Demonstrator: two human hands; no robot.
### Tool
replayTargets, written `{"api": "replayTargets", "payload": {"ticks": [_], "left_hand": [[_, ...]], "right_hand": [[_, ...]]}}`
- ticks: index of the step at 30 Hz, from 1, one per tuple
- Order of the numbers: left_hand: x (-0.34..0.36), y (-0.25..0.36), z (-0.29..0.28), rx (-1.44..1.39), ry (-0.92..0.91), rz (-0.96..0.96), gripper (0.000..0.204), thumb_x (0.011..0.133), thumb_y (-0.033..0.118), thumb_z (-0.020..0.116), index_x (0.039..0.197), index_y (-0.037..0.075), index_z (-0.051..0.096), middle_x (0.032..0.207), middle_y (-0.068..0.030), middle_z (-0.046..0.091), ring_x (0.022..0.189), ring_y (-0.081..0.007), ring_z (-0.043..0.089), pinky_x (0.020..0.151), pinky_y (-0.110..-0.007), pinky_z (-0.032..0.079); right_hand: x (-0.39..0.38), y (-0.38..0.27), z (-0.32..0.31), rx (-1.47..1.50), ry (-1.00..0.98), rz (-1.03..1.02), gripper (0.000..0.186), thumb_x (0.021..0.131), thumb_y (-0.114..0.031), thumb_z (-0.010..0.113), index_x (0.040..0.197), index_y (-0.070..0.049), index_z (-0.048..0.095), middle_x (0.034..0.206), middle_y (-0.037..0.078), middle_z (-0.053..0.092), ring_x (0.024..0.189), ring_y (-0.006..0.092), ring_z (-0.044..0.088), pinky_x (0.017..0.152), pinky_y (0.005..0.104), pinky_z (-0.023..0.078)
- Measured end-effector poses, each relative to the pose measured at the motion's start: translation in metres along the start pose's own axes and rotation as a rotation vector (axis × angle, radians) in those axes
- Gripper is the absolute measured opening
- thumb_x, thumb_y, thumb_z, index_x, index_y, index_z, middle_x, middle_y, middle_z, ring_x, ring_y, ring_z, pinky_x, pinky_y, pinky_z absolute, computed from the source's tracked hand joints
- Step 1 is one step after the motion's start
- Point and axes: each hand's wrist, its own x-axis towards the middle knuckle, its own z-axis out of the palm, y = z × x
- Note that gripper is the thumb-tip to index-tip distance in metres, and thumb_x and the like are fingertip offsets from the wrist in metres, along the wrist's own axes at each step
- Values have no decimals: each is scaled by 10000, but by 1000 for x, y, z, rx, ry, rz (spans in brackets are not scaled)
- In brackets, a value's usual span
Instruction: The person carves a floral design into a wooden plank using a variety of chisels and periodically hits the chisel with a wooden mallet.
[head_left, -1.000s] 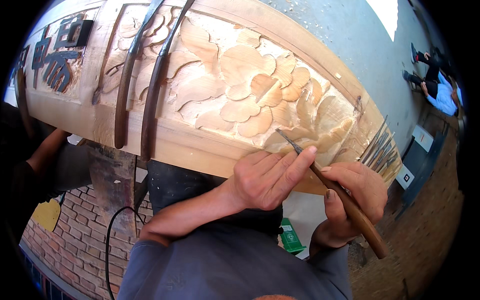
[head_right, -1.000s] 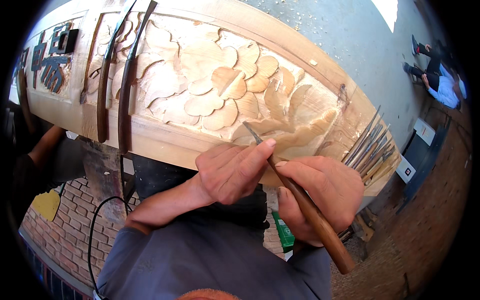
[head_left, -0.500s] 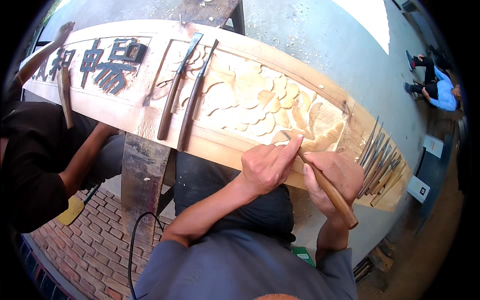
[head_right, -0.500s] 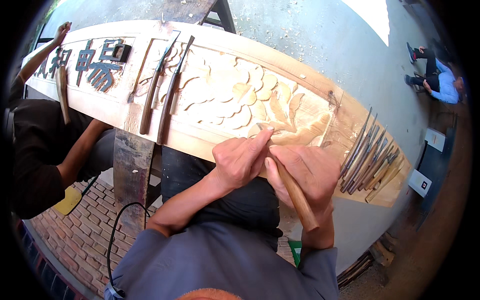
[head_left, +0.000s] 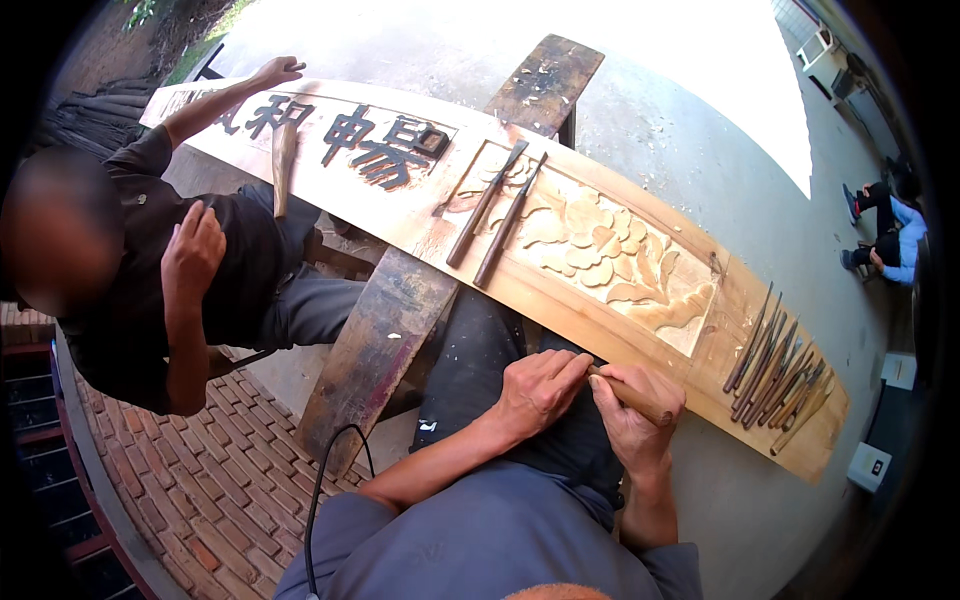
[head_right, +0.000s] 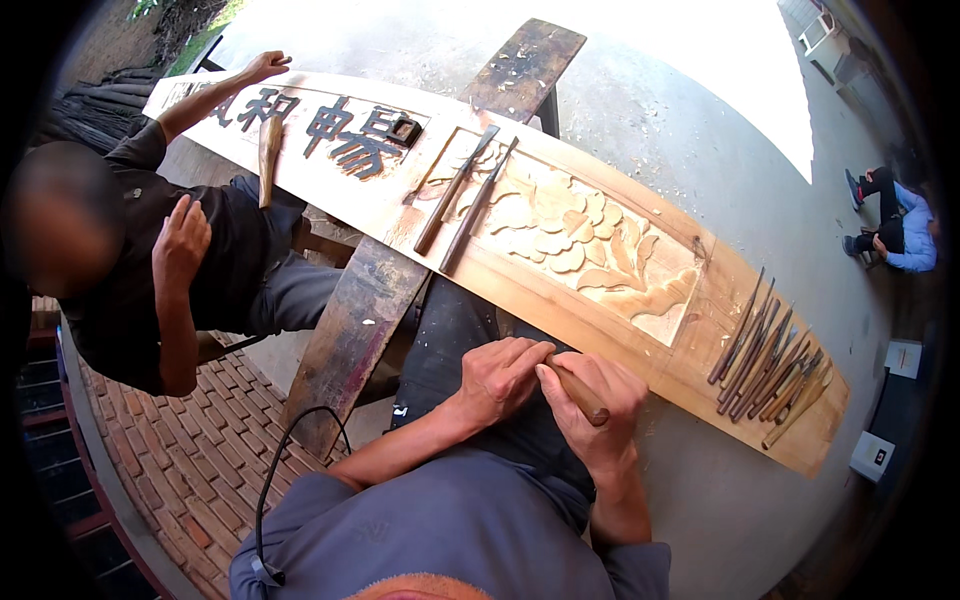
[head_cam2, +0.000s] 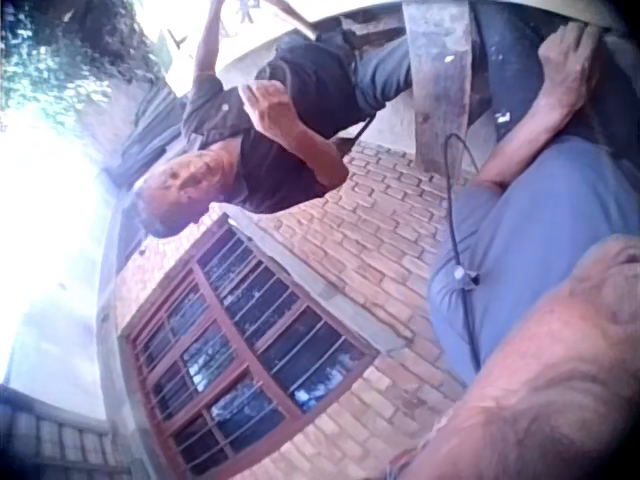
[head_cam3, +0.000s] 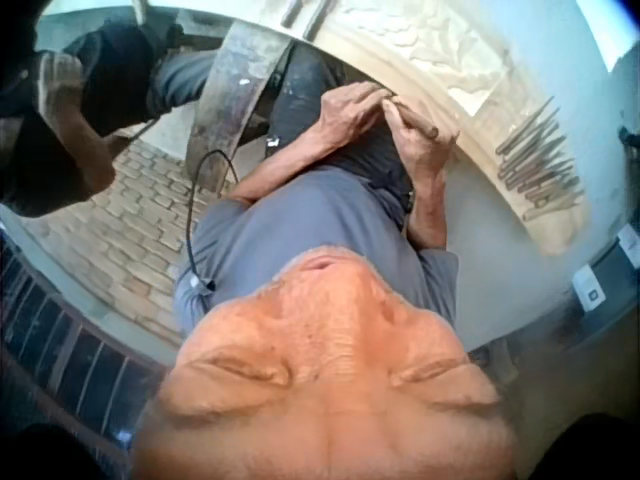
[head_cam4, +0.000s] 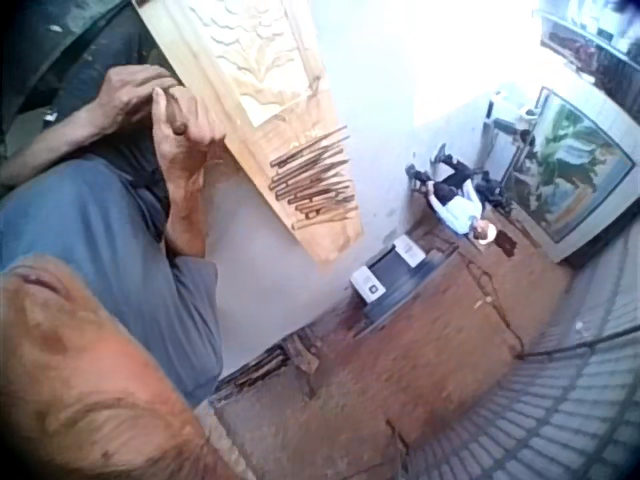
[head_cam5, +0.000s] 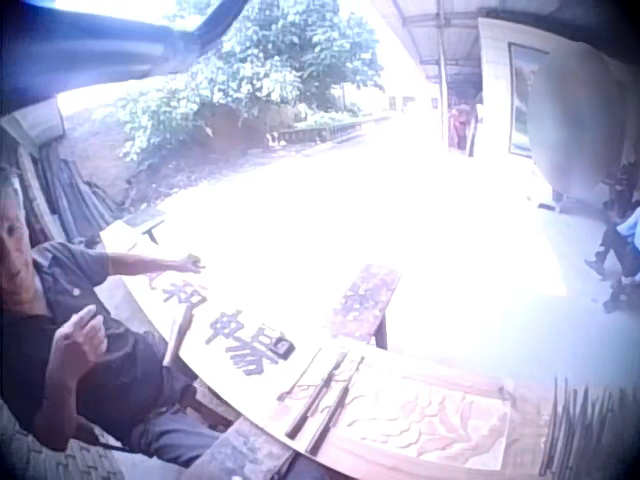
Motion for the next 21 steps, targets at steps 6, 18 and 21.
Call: {"api": "replayTargets", "payload": {"ticks": [6, 18, 21], "left_hand": [[-12, 9, -8, -106, 21, -56, 327, 923, 47, 790, 1244, 82, 736, 999, -98, 757, 833, -312, 769, 699, -408, 607], [-42, 2, -11, -285, 14, -292, 231, 1100, 239, 741, 1131, 10, 730, 904, -146, 776, 754, -293, 767, 729, -370, 602], [-27, 16, -22, -596, 27, -322, 146, 1105, 115, 725, 1117, -31, 727, 935, -100, 803, 763, -182, 738, 742, -313, 589]], "right_hand": [[7, -19, -2, 61, -42, -110, 244, 860, -176, 963, 1032, -105, 805, 795, 66, 749, 665, 293, 724, 619, 398, 559], [-49, -32, -9, 92, 60, -118, 335, 986, -281, 881, 1249, -83, 816, 790, 79, 778, 658, 242, 764, 622, 365, 603], [-55, -39, -26, 125, 160, -133, 287, 992, -251, 877, 1212, -74, 823, 798, 105, 783, 663, 281, 763, 629, 396, 600]]}}
